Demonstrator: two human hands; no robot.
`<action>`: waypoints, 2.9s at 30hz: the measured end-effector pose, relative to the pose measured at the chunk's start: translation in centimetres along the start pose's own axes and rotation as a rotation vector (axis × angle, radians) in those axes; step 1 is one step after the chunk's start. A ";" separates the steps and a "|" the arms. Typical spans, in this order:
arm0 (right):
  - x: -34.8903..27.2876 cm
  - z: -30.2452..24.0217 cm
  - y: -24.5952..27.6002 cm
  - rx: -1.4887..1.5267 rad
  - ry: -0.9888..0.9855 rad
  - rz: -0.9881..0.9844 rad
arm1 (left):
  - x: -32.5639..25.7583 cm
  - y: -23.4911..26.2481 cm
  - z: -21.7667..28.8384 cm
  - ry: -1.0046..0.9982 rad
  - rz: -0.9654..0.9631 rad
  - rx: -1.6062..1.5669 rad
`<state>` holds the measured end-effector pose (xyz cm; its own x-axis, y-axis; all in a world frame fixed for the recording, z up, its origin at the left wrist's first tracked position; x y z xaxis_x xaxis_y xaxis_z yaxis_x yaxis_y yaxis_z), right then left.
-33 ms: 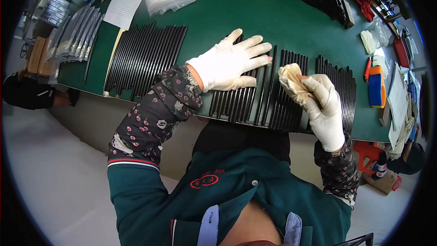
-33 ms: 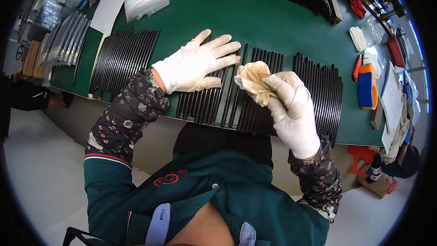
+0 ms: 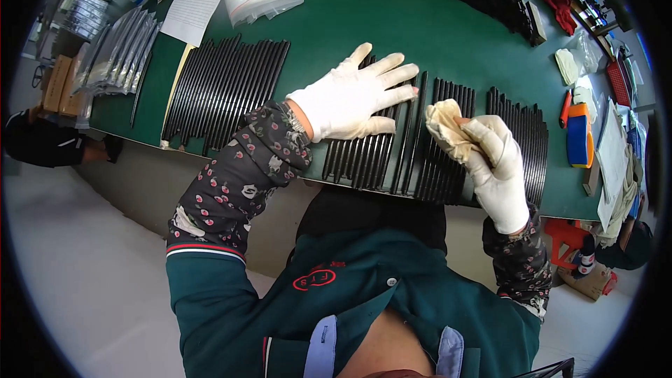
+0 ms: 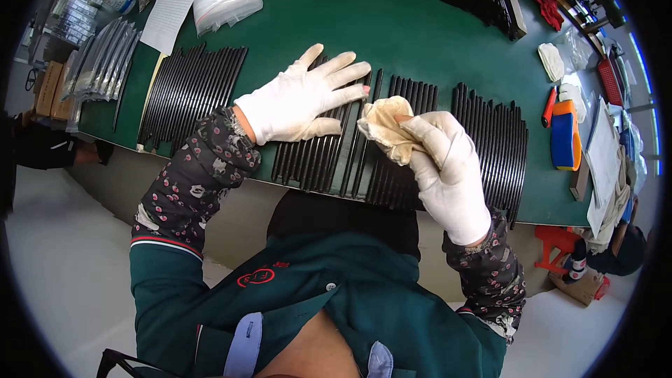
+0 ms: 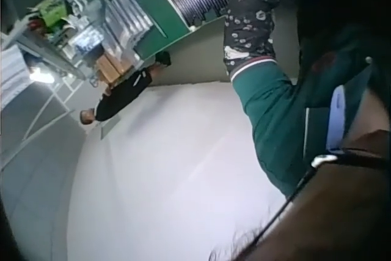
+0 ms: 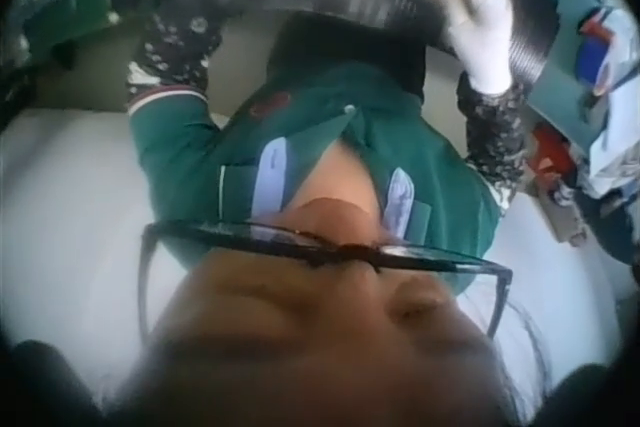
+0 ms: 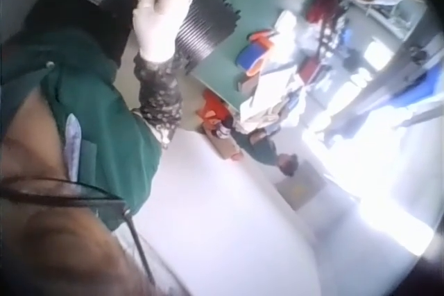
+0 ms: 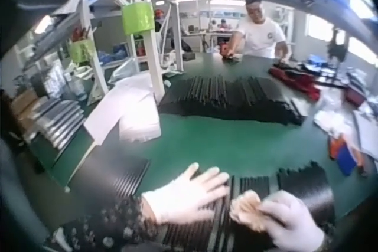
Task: Wiping and inspecting black cylindrical tubes at a factory workbench.
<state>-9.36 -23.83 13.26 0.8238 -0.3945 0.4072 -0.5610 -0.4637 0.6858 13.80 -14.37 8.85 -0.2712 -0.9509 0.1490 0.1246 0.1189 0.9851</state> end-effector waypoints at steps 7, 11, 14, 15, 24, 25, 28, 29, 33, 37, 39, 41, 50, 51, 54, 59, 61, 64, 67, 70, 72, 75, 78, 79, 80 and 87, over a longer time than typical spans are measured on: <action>2.1 -1.1 -5.4 -0.084 0.247 -0.308 | 1.4 -1.1 0.4 0.033 0.024 0.072; -0.3 -4.2 -6.2 0.269 0.453 -0.711 | 1.6 -0.7 0.7 0.072 -0.029 0.016; 1.4 -5.2 -5.2 0.136 0.498 -0.591 | 1.4 -0.7 0.6 0.084 -0.047 0.018; 2.5 -4.2 -5.6 0.239 0.375 -0.458 | 1.4 -1.3 0.6 0.083 -0.053 0.012; 2.8 -6.3 -6.6 0.080 0.465 -0.423 | 1.4 -0.5 0.7 0.098 -0.033 -0.020; 3.2 -6.2 -6.9 -0.130 0.429 -0.356 | 1.5 -0.6 0.6 0.081 -0.011 -0.016; 0.7 -5.3 -10.0 0.148 0.323 -0.434 | 1.9 -0.6 0.8 0.061 0.003 -0.024; -0.2 -5.6 -9.9 0.194 0.535 -0.524 | 1.9 -0.5 0.8 0.071 -0.009 -0.034; 2.5 -6.1 -5.9 0.095 0.440 -0.456 | 1.1 -0.5 0.7 0.108 -0.035 -0.018; 0.8 -4.5 -7.8 0.275 0.153 -0.620 | 2.0 -0.4 0.7 0.051 -0.019 0.001; -0.7 -5.6 -6.6 0.102 0.482 -0.718 | 2.0 -0.5 0.9 0.059 -0.018 -0.013; 0.1 -5.5 -3.8 0.102 0.408 -0.723 | 1.9 -0.4 0.9 0.066 -0.029 -0.015; -1.6 -0.4 5.1 0.161 -0.239 0.146 | 6.0 0.7 3.8 -0.154 0.091 -0.166; -1.7 -0.3 5.2 0.147 -0.251 0.157 | 6.8 0.2 4.3 -0.187 0.088 -0.194; -2.2 0.5 4.3 0.066 -0.088 0.165 | 7.4 -1.3 5.4 -0.192 0.002 -0.247; -2.5 1.0 4.2 0.065 -0.102 0.136 | 5.0 -0.8 3.6 -0.200 -0.048 -0.114; -2.5 1.4 3.9 0.059 -0.141 0.130 | 4.7 -0.1 2.5 -0.193 -0.104 -0.124; -1.4 1.0 2.8 -0.053 -0.006 -0.005 | 5.8 -0.5 1.8 -0.142 0.060 -0.083; -0.7 0.3 -0.2 -0.104 0.113 -0.114 | 6.3 -1.6 2.4 -0.134 -0.042 0.078; -0.6 -0.6 -3.4 0.024 0.329 -0.347 | 6.3 -2.3 2.2 -0.130 -0.013 0.002; -2.4 -3.4 -2.5 0.143 0.331 -0.674 | 6.6 -1.9 2.4 -0.121 -0.028 -0.053; -0.2 -3.7 -0.5 0.098 0.399 -0.630 | 6.2 -1.9 2.2 -0.104 -0.020 -0.063; 0.9 -1.2 -1.8 -0.270 0.231 -0.257 | 6.2 -1.8 2.3 -0.102 -0.027 -0.048; 0.6 -0.8 -3.9 -0.146 0.321 -0.219 | 6.4 -1.7 2.3 -0.096 -0.039 -0.029; -0.5 -1.2 -4.5 0.095 0.285 -0.297 | 6.4 -2.2 2.2 -0.117 -0.010 -0.063; 1.2 -2.4 -1.3 -0.134 0.304 -0.112 | 6.2 0.0 2.8 -0.122 -0.136 0.070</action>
<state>-7.44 -21.80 14.25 0.8776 -0.0835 0.4720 -0.4665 -0.3747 0.8012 9.47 -19.43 10.01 -0.3951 -0.9184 0.0195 0.0138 0.0153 0.9998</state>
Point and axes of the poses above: each hand's wrist, its own x-axis towards the middle knuckle, its own y-axis out of the back of the hand, z = x × y, the point moved 1 cm from there along x, towards the middle knuckle, and after that the axes turned 2 degrees about -x, right-handed, at the moved point
